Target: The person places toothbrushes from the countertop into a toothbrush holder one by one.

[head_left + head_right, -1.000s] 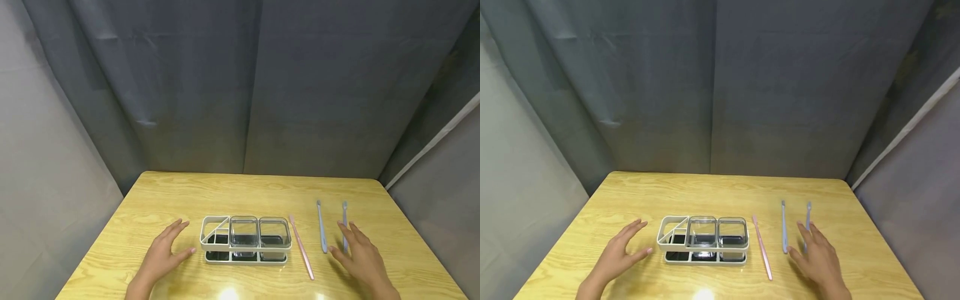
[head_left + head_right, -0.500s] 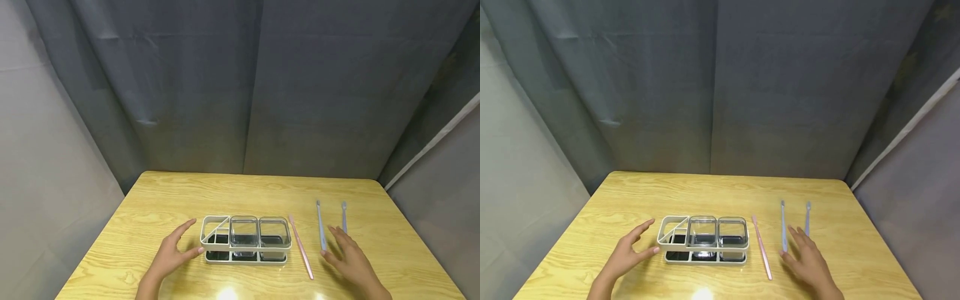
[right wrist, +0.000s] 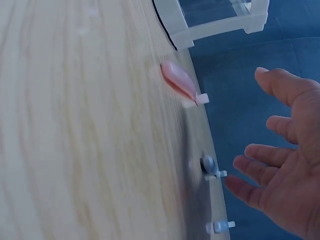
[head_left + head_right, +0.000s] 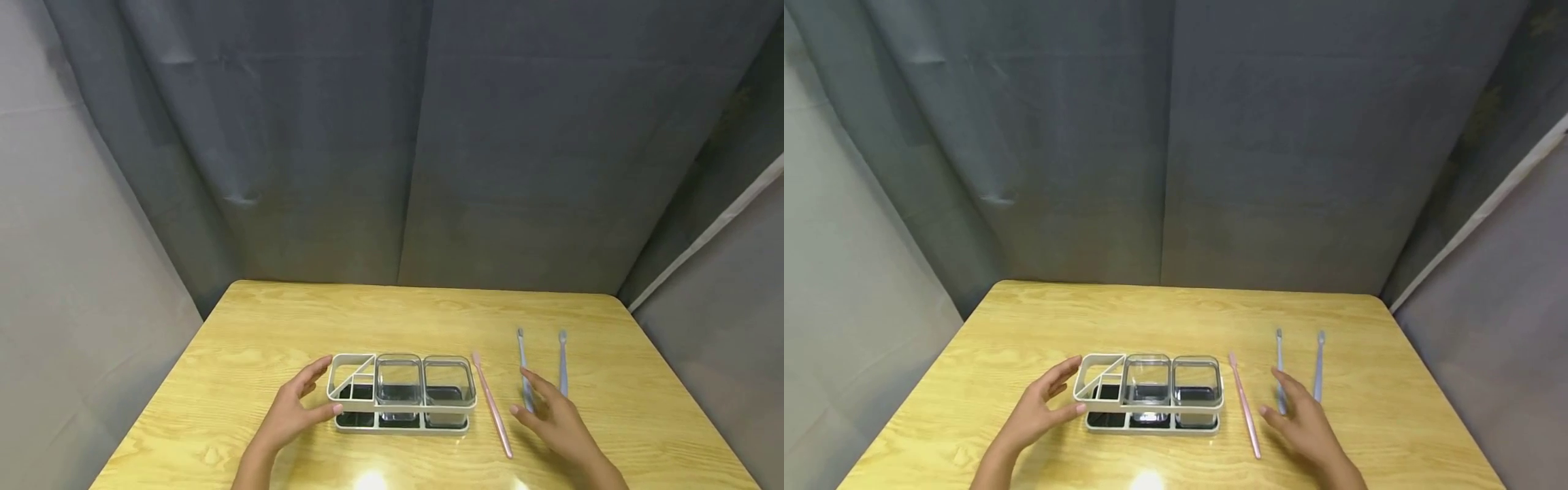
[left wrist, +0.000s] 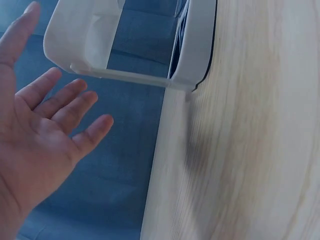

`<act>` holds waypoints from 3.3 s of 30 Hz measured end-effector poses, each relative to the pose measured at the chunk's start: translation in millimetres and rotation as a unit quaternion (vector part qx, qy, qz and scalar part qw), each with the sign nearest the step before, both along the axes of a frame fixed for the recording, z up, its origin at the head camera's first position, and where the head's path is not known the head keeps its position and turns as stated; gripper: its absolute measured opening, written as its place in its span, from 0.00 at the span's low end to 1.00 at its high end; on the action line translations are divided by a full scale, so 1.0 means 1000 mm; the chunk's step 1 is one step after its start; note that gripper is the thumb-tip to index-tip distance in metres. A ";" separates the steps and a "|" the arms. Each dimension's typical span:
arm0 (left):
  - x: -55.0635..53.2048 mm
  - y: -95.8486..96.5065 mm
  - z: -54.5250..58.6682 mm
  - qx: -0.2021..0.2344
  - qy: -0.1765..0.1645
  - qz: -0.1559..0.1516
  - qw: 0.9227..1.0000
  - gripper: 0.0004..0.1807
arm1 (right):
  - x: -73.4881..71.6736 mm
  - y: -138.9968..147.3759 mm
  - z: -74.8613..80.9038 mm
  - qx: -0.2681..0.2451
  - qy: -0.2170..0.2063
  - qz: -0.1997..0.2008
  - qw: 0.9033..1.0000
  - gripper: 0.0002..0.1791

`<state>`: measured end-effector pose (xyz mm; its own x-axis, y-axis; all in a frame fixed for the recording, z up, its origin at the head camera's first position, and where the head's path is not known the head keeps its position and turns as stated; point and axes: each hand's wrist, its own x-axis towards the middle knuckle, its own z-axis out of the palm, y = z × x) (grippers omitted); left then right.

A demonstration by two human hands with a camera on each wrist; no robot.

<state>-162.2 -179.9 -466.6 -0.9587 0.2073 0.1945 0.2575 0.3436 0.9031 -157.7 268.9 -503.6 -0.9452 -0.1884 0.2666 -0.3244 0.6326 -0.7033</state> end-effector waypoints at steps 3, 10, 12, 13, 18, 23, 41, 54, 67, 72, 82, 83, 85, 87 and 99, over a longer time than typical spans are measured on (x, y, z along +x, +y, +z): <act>0.005 0.005 0.015 0.023 -0.009 -0.010 1.000 0.42 | -0.003 -0.004 -0.003 -0.032 -0.021 0.008 0.999 0.38; 0.007 0.008 0.029 0.036 -0.033 -0.014 0.999 0.43 | -0.013 -0.014 -0.004 -0.085 -0.062 0.018 0.994 0.40; 0.005 0.009 0.028 0.037 -0.036 -0.015 0.999 0.43 | -0.015 -0.015 -0.004 -0.106 -0.072 0.024 0.991 0.40; 0.004 0.009 0.027 0.037 -0.037 -0.015 0.998 0.43 | -0.016 -0.015 -0.004 -0.115 -0.078 0.024 0.990 0.41; -0.001 0.009 0.018 0.044 -0.037 -0.017 0.998 0.43 | -0.017 -0.016 -0.004 -0.135 -0.097 0.028 0.986 0.40; -0.011 0.006 0.000 0.042 -0.035 -0.015 0.998 0.42 | -0.017 -0.017 -0.006 -0.144 -0.111 0.027 0.983 0.40; -0.018 0.006 -0.005 0.023 -0.020 -0.018 0.999 0.43 | -0.028 -0.019 -0.018 -0.193 -0.197 0.006 0.961 0.38; -0.013 0.008 -0.001 0.058 -0.041 -0.022 0.997 0.43 | -0.040 -0.014 -0.025 -0.141 -0.169 0.057 0.974 0.38; -0.005 0.010 0.014 0.061 -0.047 -0.025 0.997 0.42 | -0.046 -0.023 -0.014 -0.087 -0.163 0.062 0.981 0.33; -0.006 0.010 0.013 0.061 -0.042 -0.028 0.997 0.43 | -0.048 -0.027 -0.018 -0.064 -0.157 0.033 0.985 0.32; -0.004 0.010 0.014 0.057 -0.054 -0.025 0.997 0.43 | -0.046 -0.039 -0.014 -0.036 -0.144 -0.036 0.988 0.26; -0.004 0.010 0.013 0.057 -0.055 -0.025 0.997 0.43 | -0.046 -0.040 -0.014 -0.034 -0.146 -0.047 0.988 0.25; -0.005 0.009 0.011 0.058 -0.056 -0.026 0.996 0.43 | -0.045 -0.043 -0.013 -0.029 -0.148 -0.065 0.986 0.24; -0.006 0.009 0.007 0.063 -0.057 -0.027 0.996 0.43 | -0.044 -0.045 -0.012 -0.024 -0.149 -0.080 0.985 0.23; -0.017 0.003 -0.018 0.063 -0.028 -0.024 0.997 0.43 | -0.045 -0.049 -0.005 -0.070 -0.200 -0.096 0.973 0.21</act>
